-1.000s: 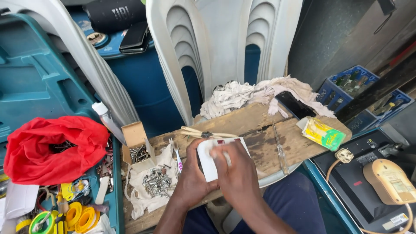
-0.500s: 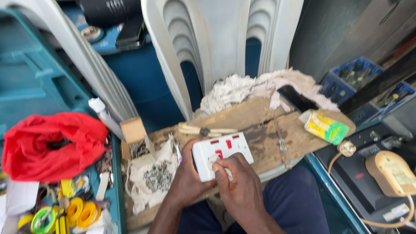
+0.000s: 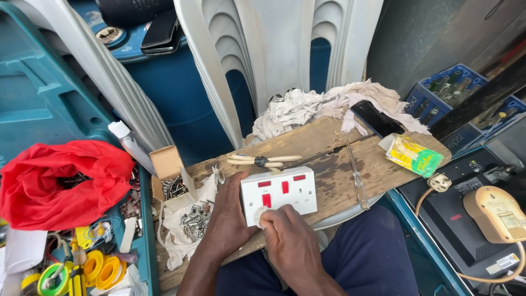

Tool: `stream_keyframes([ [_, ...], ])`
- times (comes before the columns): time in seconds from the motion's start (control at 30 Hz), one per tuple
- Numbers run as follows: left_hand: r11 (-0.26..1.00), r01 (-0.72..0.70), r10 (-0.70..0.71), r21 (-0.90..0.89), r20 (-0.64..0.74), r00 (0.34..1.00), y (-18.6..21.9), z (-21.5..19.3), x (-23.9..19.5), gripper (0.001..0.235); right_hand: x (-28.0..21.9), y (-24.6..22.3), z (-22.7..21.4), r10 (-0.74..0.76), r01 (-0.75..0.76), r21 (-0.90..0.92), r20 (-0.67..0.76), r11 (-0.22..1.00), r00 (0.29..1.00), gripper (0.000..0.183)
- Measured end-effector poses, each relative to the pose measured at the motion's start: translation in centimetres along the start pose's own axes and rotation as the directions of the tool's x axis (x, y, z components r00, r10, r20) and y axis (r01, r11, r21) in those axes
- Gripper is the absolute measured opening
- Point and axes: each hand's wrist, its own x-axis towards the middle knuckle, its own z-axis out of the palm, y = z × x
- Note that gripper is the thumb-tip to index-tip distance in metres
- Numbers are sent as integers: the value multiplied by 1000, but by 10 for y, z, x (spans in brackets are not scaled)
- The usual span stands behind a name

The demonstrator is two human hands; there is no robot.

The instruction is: The person cleans a white power outlet extension and its cable by hand and using a white cloth.

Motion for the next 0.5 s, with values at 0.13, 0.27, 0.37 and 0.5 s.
stream_keyframes([
  [0.13,993,-74,82,97,-83,993,12,-1,4,96,21,-8,-5,-105,101,-35,-138,994,985,16],
  [0.27,968,-158,192,195,-169,967,21,16,19,67,55,1,3,-108,82,-144,-182,986,977,20],
  [0.37,952,-106,164,288,-187,968,11,36,12,66,28,6,-7,-96,74,-165,-127,984,987,21],
  [0.5,906,-32,118,422,-179,977,-12,47,20,102,-2,43,-2,-82,73,-116,-75,991,994,22],
])
